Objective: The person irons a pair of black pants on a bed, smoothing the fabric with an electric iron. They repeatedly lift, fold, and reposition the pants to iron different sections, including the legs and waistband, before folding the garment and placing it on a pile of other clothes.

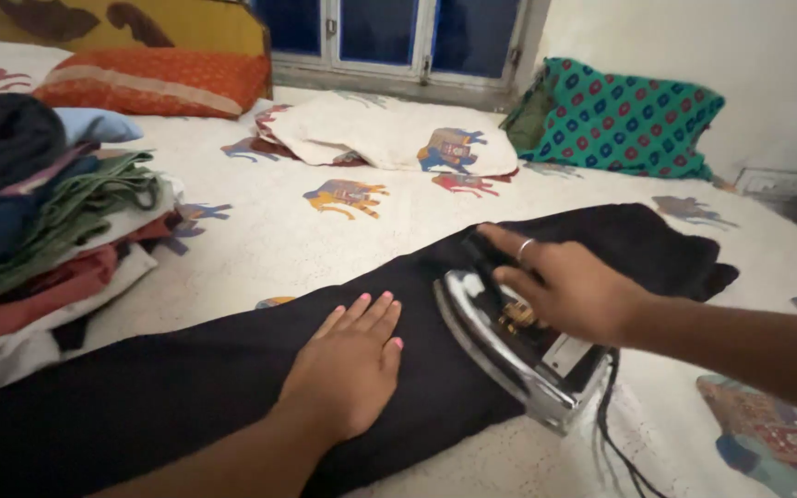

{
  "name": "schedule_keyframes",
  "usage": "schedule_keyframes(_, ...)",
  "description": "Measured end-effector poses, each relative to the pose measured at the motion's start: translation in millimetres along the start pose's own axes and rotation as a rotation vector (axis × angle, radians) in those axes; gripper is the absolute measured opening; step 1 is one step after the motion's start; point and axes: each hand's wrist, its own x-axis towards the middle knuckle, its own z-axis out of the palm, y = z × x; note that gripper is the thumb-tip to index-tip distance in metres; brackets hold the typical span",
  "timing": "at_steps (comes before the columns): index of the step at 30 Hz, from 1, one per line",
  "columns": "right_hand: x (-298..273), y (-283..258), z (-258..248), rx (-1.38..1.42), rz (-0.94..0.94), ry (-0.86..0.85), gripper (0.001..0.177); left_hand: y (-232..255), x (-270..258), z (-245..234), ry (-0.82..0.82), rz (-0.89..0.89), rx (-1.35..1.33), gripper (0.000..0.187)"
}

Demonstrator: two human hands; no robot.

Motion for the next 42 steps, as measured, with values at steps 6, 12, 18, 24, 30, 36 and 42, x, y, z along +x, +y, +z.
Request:
schedule_keyframes(6,48.4,28.9,4.9,0.173,0.173,0.417,0.049,0.8,1.2,-1.0,0.044,-0.036,0.03,0.056)
schedule_keyframes(12,57.6,15.6,0.7,0.29,0.263,0.266,0.046,-7.2,16.4,4.6,-0.045,-0.05,0.09,0.069)
schedule_keyframes(18,34.0,26.6,-19.1,-0.035,0.004,0.011,0.063,-12.7,31.4,0.6,-0.023,0.021,0.126,0.069)
schedule_keyframes(24,81.3,83.5,-22.3,-0.145,-0.159,0.284,0.058,-14.1,35.3,3.2,-0.069,0.019,0.151,0.069)
schedule_keyframes(30,108.8,133.6,-37.1,-0.106,0.231,0.337,0.052,-12.3,37.6,2.8,-0.038,0.04,0.159,0.07)
schedule_keyframes(36,94.2,123.0,-40.3,-0.144,-0.12,0.315,0.055,-12.8,45.7,1.6,-0.055,0.056,0.198,0.072)
schedule_keyframes(42,68.8,113.4,-52.0,-0.225,0.022,0.038,0.061,-34.0,55.4,19.6,-0.019,0.109,0.193,0.071)
